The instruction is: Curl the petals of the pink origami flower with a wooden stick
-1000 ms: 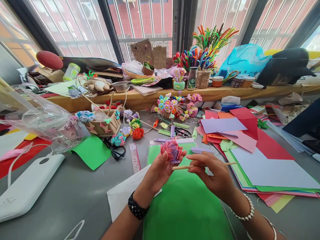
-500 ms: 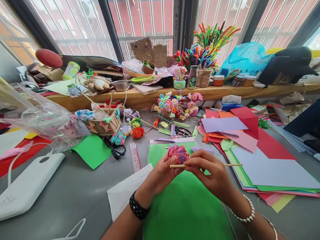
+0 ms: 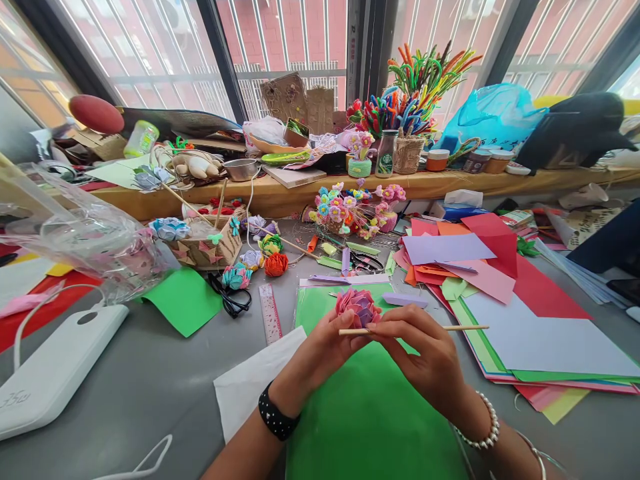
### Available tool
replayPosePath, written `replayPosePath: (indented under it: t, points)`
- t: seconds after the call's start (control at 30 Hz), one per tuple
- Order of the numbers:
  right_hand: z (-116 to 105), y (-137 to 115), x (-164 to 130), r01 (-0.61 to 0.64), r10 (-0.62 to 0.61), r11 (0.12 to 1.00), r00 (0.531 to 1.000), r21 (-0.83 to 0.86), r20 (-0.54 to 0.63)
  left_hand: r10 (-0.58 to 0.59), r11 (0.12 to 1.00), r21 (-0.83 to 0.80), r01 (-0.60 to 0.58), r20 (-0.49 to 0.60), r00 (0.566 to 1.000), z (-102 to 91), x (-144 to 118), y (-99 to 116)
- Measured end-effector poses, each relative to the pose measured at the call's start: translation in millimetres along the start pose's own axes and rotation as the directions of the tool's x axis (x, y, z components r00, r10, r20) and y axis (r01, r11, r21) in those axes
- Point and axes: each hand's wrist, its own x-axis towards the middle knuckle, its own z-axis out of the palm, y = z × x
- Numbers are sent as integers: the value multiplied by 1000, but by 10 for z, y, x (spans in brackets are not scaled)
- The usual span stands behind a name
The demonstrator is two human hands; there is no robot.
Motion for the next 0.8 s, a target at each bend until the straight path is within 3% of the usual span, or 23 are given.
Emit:
replayPosePath:
  t: [0.27,0.37,0.43,0.5,0.63,0.8]
  points:
    - [15,51,-56,56,-55,997,998,-50,16,-2,997,76,2,3,1000,-38,31,15]
    - [0,90,-56,52,-51,993,999,-107,16,115,973,215,-88,-115,987,-42,45,69]
    - [-11,115,-55,44,-43,988,999,-145,12,245,929,327,-171,-200,949,-44,47,113]
    - [-22,134,-52,35,-35,985,999,-172,4,366,867,432,-248,-214,906,-38,34,146]
    - [-39,150,-38,25,-27,981,1000,-193,-6,470,713,615,-337,-61,881,12,-32,159]
    - [-27,169,-38,49,-49,978,999,-205,5,623,319,884,-341,76,778,90,-108,164]
